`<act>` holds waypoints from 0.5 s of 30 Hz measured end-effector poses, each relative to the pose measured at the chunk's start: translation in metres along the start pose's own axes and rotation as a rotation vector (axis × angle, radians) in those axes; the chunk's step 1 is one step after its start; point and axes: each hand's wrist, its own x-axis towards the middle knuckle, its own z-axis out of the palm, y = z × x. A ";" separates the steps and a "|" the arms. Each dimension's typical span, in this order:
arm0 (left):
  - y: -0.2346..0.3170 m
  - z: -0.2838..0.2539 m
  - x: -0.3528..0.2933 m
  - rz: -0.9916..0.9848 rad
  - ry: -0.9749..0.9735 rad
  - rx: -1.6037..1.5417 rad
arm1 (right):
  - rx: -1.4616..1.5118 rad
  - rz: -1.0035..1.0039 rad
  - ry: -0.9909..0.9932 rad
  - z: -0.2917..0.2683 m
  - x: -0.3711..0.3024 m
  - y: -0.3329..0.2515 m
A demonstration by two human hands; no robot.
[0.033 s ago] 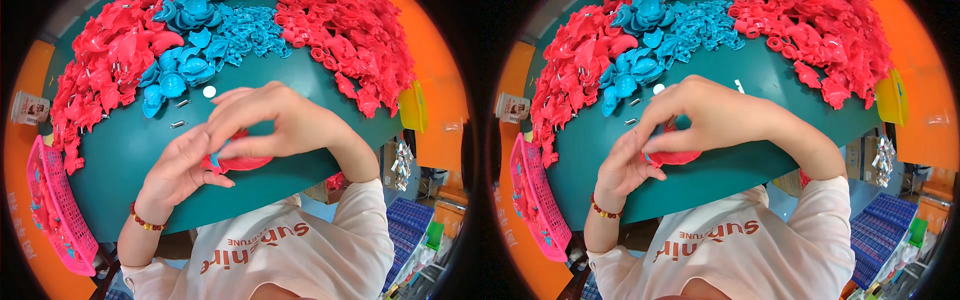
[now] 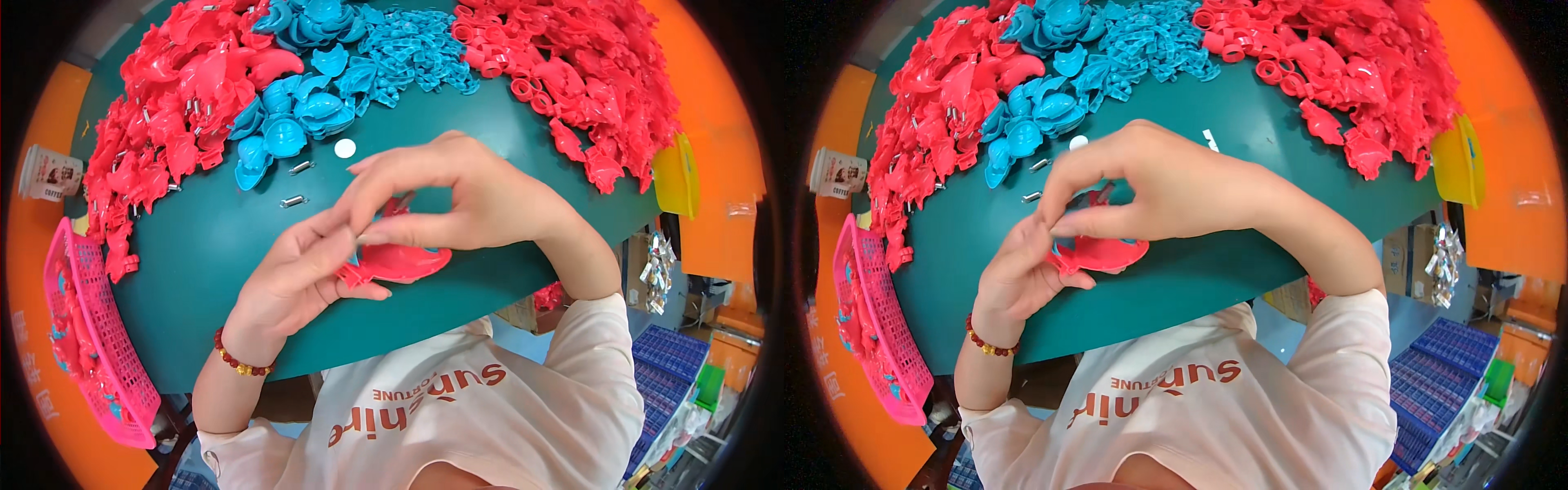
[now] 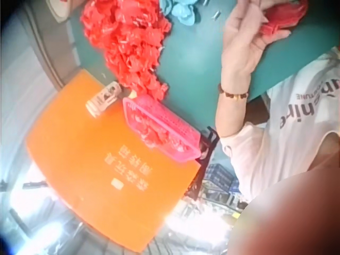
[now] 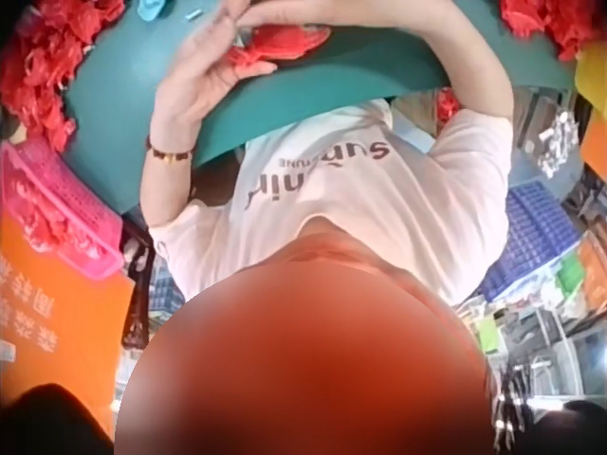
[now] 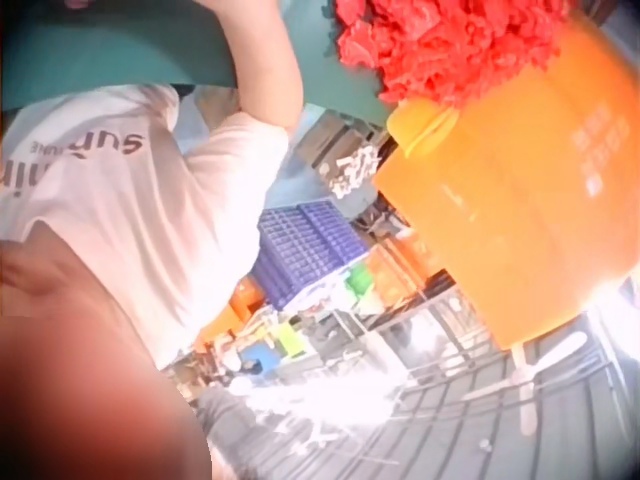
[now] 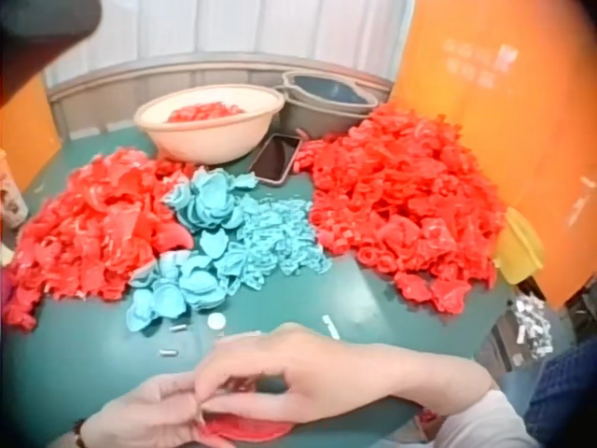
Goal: The person assembles small plastic toys by hand from separate plastic toy parts, including toy shells, toy inserts, and metal axles.
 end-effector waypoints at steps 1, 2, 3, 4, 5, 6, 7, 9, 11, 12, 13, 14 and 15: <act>0.000 0.001 0.001 -0.005 -0.010 -0.011 | 0.076 0.068 0.029 0.000 0.000 -0.002; -0.001 0.001 0.001 0.002 0.002 -0.013 | 0.085 0.064 0.020 0.001 -0.002 -0.001; 0.000 0.001 0.001 -0.022 0.031 -0.007 | 0.119 0.102 0.021 0.001 -0.003 0.000; 0.000 0.000 0.001 -0.045 0.058 0.000 | 0.150 0.141 0.023 0.001 -0.004 0.000; 0.001 -0.001 0.000 -0.039 0.067 -0.001 | 0.156 0.137 0.015 -0.002 -0.004 0.001; 0.002 -0.002 0.000 -0.026 0.049 -0.018 | 0.015 0.079 0.052 -0.006 -0.003 0.000; 0.003 -0.005 0.000 -0.015 0.029 -0.037 | -0.126 0.024 0.092 -0.013 -0.002 0.002; 0.003 -0.005 -0.002 0.033 0.046 -0.029 | -0.456 0.063 0.220 -0.042 -0.008 -0.001; 0.006 0.004 0.000 0.101 0.082 0.006 | -0.960 0.111 0.403 -0.086 -0.027 0.009; 0.004 0.003 -0.001 0.093 0.059 0.006 | -1.347 0.158 0.409 -0.109 -0.042 0.014; 0.003 -0.002 -0.004 0.092 0.106 0.026 | -1.552 0.383 0.389 -0.126 -0.048 0.011; 0.003 -0.004 -0.004 0.085 0.138 0.044 | -1.583 0.409 0.397 -0.143 -0.062 0.006; 0.005 0.002 -0.002 0.094 0.111 0.105 | -1.674 0.608 0.346 -0.162 -0.078 0.003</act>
